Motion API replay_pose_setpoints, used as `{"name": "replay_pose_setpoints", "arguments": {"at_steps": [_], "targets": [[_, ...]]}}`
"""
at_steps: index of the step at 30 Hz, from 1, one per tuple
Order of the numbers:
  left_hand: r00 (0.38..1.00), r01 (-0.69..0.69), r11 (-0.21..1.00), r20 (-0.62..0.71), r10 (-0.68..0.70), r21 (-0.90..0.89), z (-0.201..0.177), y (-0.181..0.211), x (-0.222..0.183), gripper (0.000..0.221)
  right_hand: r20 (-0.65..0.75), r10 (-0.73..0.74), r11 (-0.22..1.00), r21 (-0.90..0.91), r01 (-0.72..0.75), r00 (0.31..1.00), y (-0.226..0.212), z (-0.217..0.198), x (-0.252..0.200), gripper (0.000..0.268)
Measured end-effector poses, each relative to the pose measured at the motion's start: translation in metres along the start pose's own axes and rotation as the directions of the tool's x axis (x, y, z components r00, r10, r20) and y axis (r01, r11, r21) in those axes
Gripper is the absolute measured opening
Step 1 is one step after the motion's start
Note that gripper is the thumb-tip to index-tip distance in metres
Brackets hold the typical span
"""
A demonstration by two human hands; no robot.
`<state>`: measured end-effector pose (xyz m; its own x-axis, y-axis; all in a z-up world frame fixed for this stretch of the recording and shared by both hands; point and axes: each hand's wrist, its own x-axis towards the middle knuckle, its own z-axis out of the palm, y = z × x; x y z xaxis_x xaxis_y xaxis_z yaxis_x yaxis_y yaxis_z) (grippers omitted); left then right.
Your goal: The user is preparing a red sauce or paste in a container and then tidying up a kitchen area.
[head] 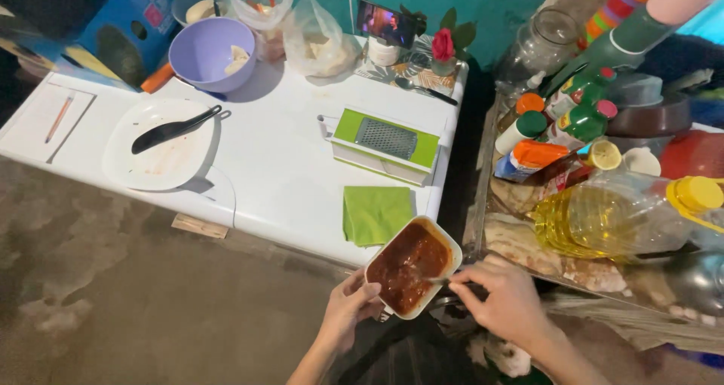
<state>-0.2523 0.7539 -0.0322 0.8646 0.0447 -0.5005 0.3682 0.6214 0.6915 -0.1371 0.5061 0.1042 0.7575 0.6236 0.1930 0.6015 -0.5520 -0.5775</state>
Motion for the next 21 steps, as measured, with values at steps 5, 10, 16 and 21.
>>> {"name": "replay_pose_setpoints", "arguments": {"at_steps": [5,10,16,21], "targets": [[0.996,0.086,0.995,-0.011,-0.086,0.050,0.018,0.032,0.009,0.057,-0.184,0.025,0.974,-0.217,-0.065,0.983,0.003,-0.022,0.026,0.013],[0.992,0.122,0.990,0.035,-0.125,0.072,0.016,0.042,0.024,0.059,-0.205,0.067,0.952,-0.279,-0.124,0.977,0.006,-0.005,0.034,0.010],[0.987,0.151,0.983,0.033,-0.155,0.101,0.018,0.066,0.028,0.059,0.012,0.060,0.998,-0.031,-0.060,0.998,0.000,-0.022,0.049,0.014],[0.982,0.166,0.979,0.068,-0.174,0.116,0.015,0.065,0.041,0.056,0.092,-0.222,0.968,-0.095,0.230,0.971,-0.009,-0.012,0.060,0.023]]}}
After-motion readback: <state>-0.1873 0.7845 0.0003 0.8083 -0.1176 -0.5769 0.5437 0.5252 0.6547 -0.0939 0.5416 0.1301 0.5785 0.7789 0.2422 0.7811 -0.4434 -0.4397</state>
